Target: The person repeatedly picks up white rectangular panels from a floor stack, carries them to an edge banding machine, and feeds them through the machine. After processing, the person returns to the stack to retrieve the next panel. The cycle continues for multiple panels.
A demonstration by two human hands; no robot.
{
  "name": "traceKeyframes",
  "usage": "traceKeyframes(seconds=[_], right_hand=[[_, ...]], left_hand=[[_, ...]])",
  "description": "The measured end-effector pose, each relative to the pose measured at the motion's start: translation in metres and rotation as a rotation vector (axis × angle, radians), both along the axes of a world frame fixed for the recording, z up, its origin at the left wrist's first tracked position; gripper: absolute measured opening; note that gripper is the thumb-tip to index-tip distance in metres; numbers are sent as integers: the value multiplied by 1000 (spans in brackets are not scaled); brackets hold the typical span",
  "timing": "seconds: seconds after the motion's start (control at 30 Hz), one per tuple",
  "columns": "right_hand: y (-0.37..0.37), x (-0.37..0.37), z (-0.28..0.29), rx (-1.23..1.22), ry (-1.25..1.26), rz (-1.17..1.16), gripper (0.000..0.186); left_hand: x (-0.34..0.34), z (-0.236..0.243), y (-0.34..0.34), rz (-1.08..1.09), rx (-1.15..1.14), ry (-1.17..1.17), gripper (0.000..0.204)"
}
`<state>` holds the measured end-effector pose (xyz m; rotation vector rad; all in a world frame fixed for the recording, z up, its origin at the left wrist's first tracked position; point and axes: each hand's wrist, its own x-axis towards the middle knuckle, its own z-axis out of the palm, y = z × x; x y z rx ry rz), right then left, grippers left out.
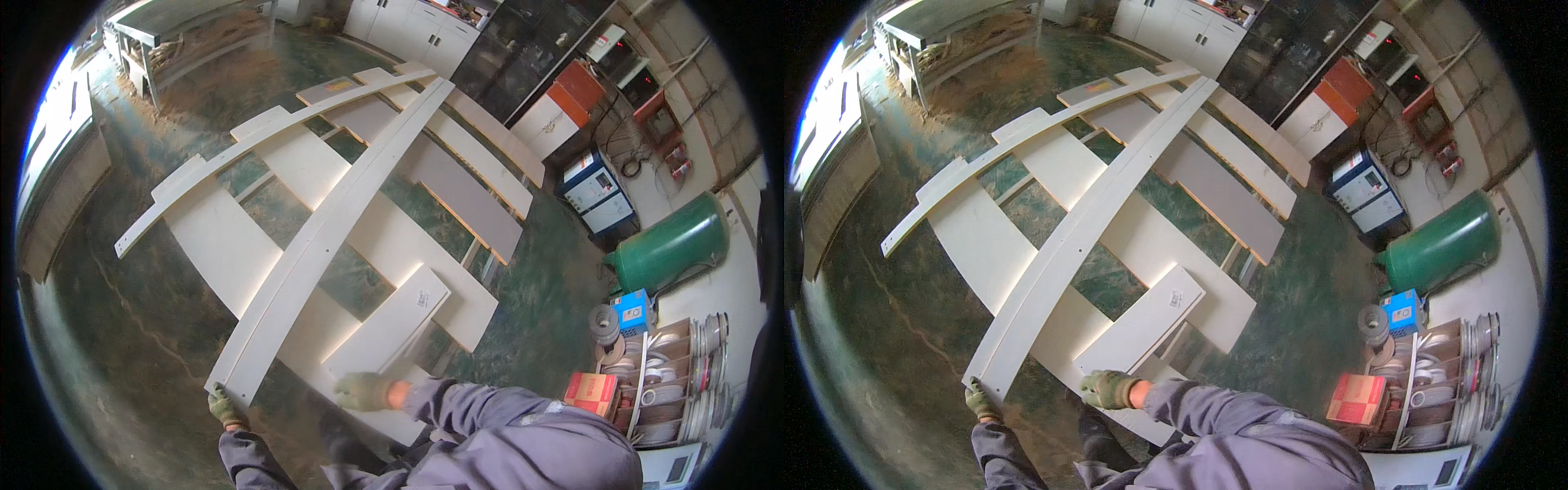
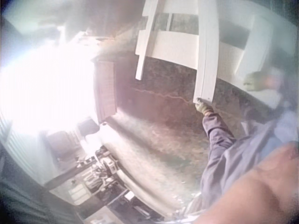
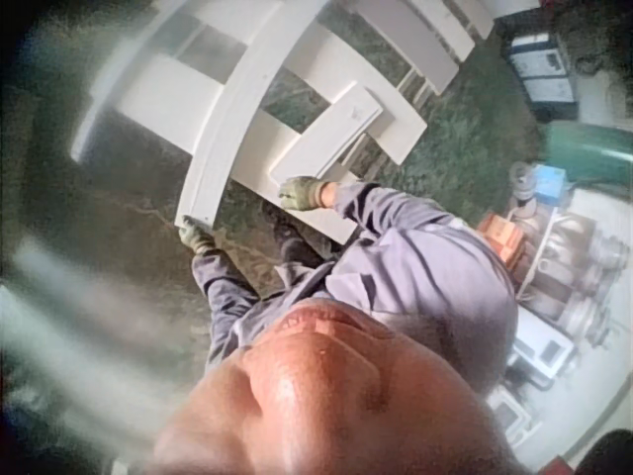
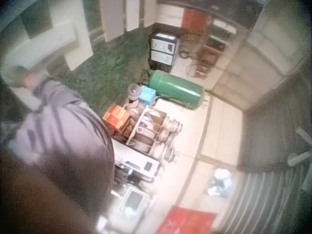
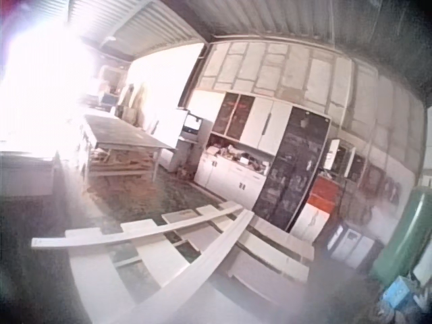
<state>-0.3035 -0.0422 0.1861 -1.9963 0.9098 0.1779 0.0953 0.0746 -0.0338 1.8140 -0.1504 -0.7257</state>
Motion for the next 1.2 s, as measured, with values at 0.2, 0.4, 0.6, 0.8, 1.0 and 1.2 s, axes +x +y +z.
traceKeyframes(seconds=[0.2, 0.4, 0.6, 0.8, 1.0, 1.2], right_hand=[[-74, 45, 13, -410, 86, 163, 88], [-157, 131, 59, -696, 446, 764, 123], [-171, 168, 76, -642, 463, 991, 137], [-128, 175, 84, -657, 186, 1070, 129], [-87, 171, 91, -678, -91, 1040, 120], [-2, 141, 187, -674, -276, 1025, 130]], left_hand=[[6, 47, 66, 17, 0, -54, 45], [61, 83, 200, 77, 49, 21, 49], [71, 190, 276, 90, 203, 50, 62], [64, 244, 327, 136, 269, 5, 59], [70, 280, 408, 111, 133, 144, 65], [15, 404, 516, -289, 893, -1199, 18]])
